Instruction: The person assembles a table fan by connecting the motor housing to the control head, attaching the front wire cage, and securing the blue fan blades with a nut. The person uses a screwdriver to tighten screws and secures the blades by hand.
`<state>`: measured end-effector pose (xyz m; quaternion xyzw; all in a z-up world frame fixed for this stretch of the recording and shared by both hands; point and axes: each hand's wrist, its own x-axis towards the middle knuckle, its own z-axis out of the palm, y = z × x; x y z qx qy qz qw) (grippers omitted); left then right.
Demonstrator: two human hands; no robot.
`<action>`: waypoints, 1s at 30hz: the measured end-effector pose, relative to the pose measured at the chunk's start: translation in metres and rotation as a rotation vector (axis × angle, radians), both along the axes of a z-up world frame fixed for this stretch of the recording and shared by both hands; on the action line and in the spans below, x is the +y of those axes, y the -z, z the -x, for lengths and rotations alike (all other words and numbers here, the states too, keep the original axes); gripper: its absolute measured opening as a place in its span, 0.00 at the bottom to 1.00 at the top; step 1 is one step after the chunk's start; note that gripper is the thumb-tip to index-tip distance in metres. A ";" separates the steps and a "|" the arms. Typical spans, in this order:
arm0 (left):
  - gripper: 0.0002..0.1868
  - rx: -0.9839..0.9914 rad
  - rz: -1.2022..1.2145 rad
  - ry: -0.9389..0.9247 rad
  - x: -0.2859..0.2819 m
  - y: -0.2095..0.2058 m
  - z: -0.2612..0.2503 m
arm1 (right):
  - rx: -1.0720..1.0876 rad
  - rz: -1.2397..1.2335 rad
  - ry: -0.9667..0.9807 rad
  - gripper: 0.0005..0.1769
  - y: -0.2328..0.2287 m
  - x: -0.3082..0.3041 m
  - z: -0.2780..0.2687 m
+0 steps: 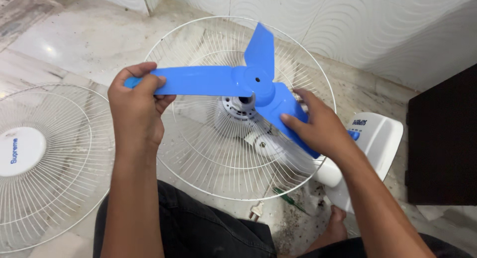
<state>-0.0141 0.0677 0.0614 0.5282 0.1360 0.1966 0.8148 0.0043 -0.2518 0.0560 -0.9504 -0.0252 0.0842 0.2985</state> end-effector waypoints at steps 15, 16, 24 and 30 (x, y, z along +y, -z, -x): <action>0.12 -0.081 -0.853 -0.370 0.010 0.005 0.006 | -0.126 0.156 -0.369 0.28 -0.023 0.069 -0.037; 0.12 -0.066 -0.857 -0.315 0.003 0.007 0.003 | -0.138 0.144 -0.378 0.25 -0.022 0.070 -0.038; 0.18 0.010 -0.669 0.184 -0.045 0.024 -0.008 | -0.219 0.134 -0.285 0.25 -0.004 0.078 -0.032; 0.23 0.099 -0.441 0.423 -0.063 0.023 -0.005 | -0.452 0.009 -0.409 0.31 0.003 0.082 -0.027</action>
